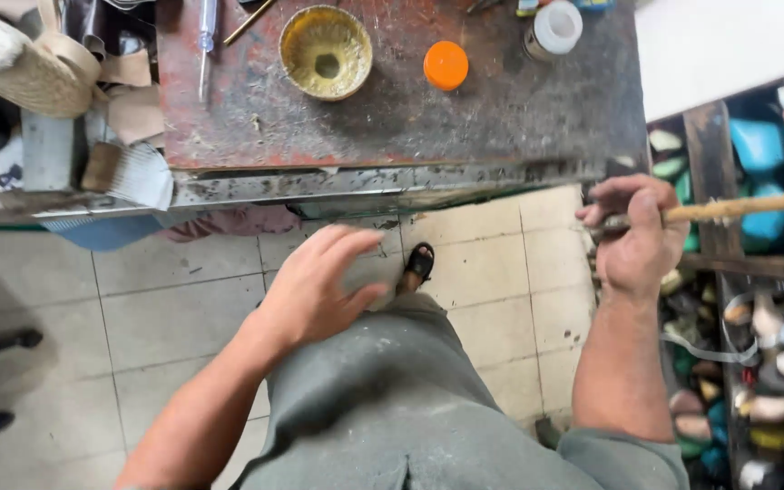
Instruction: Applying adhesive to shoe soles and components using a brush at a repair workbench
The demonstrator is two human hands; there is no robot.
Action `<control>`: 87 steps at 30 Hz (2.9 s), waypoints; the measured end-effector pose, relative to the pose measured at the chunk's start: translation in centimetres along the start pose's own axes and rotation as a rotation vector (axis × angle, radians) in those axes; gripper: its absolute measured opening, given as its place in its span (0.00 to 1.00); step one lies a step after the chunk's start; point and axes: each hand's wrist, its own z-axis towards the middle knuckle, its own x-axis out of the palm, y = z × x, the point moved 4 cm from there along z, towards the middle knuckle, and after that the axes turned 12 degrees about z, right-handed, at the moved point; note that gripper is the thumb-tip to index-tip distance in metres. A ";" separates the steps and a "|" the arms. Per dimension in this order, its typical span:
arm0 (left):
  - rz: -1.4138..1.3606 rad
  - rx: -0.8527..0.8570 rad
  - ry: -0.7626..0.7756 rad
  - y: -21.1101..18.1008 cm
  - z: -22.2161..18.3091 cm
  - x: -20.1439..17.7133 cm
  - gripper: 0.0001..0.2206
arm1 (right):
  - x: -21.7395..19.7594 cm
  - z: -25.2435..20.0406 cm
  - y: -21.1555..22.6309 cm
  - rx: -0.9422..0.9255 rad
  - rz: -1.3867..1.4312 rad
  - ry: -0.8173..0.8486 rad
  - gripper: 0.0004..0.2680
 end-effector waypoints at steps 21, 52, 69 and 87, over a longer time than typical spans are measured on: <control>0.309 -0.052 -0.329 -2.5 34.2 10.2 0.22 | -10.2 18.0 -3.5 0.079 0.164 0.276 0.12; -1.414 -0.198 -0.819 -9.6 28.9 26.8 0.30 | 1.5 23.7 -4.6 -0.877 0.426 1.588 0.22; -1.414 0.138 -0.241 -15.1 26.6 20.3 0.16 | 2.9 18.8 2.7 -1.283 0.432 1.688 0.29; 0.035 -0.792 -0.724 -4.6 22.1 15.5 0.33 | 9.6 19.4 -5.1 -0.306 -0.586 1.419 0.19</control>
